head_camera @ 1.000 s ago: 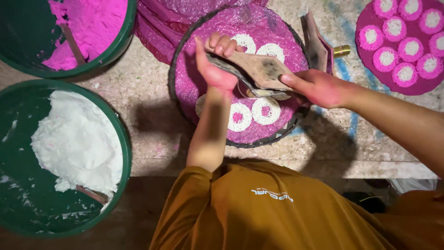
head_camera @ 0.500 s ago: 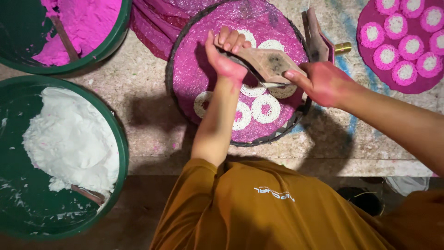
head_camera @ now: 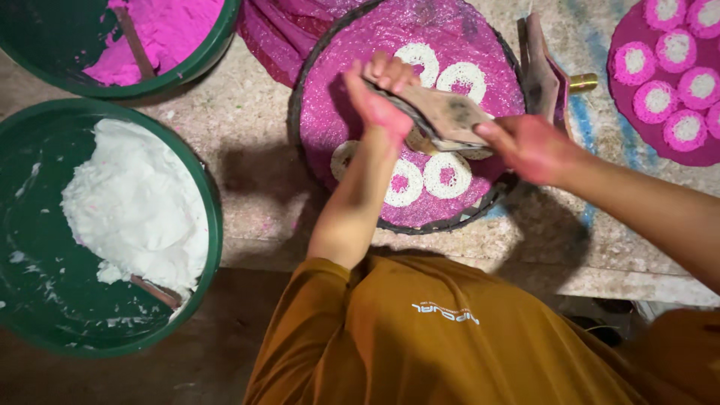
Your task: The person uses a metal ring mold and a wooden mallet to press white and pink powders into circular shapes on a pink glittery mat. They repeatedly scoop white powder into the mold, tap it with the mallet, then add pink powder to the center, and transfer the finished pieces to a nearby tray.
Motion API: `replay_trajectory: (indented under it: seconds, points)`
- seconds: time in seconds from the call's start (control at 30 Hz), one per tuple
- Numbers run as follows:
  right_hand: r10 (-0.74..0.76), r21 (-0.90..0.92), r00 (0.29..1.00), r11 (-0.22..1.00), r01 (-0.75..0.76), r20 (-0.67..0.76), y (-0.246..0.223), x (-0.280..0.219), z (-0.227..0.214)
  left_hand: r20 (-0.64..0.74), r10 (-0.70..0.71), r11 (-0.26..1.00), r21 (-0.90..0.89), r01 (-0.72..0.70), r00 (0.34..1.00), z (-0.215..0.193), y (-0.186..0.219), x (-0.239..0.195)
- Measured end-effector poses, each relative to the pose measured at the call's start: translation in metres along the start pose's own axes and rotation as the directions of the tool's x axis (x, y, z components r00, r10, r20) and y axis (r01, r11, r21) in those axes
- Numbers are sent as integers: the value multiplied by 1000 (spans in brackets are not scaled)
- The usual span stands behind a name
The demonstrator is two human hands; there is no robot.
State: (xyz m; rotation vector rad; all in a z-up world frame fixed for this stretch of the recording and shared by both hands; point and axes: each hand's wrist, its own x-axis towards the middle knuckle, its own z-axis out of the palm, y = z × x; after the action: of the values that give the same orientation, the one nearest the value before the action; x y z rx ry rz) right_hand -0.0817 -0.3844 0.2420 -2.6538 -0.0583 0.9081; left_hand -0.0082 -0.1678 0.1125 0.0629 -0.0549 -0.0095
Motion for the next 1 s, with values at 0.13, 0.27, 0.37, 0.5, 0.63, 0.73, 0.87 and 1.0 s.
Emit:
replay_trajectory:
  seconds: [0.13,0.27,0.37,0.5,0.63,0.73,0.87,1.0]
  points:
    - [-22,35,997,999,25,-77,46,-21,-19,-107,-197,974,96,207,975,-4,-12,-9]
    - [-104,296,963,938,178,-250,102,-61,-16,-38,-355,353,920,172,934,4,22,-24]
    - [-78,590,931,754,290,-358,128,-76,15,80,-486,-316,913,-260,870,16,39,-49]
    - [-54,760,902,518,393,-429,136,-88,53,-30,-540,-539,780,-318,841,38,36,-59]
    - [-46,804,877,380,458,-478,133,-94,74,-40,-558,-557,759,-338,829,54,33,-58]
    - [5,811,868,361,461,-496,136,-101,81,-126,-502,-531,825,-190,856,59,48,-59]
    - [35,824,862,313,472,-506,148,-107,89,-37,-379,-580,788,-206,925,49,84,-55]
    - [63,856,880,275,438,-471,153,-96,97,76,-349,-586,760,-280,934,31,104,-52]
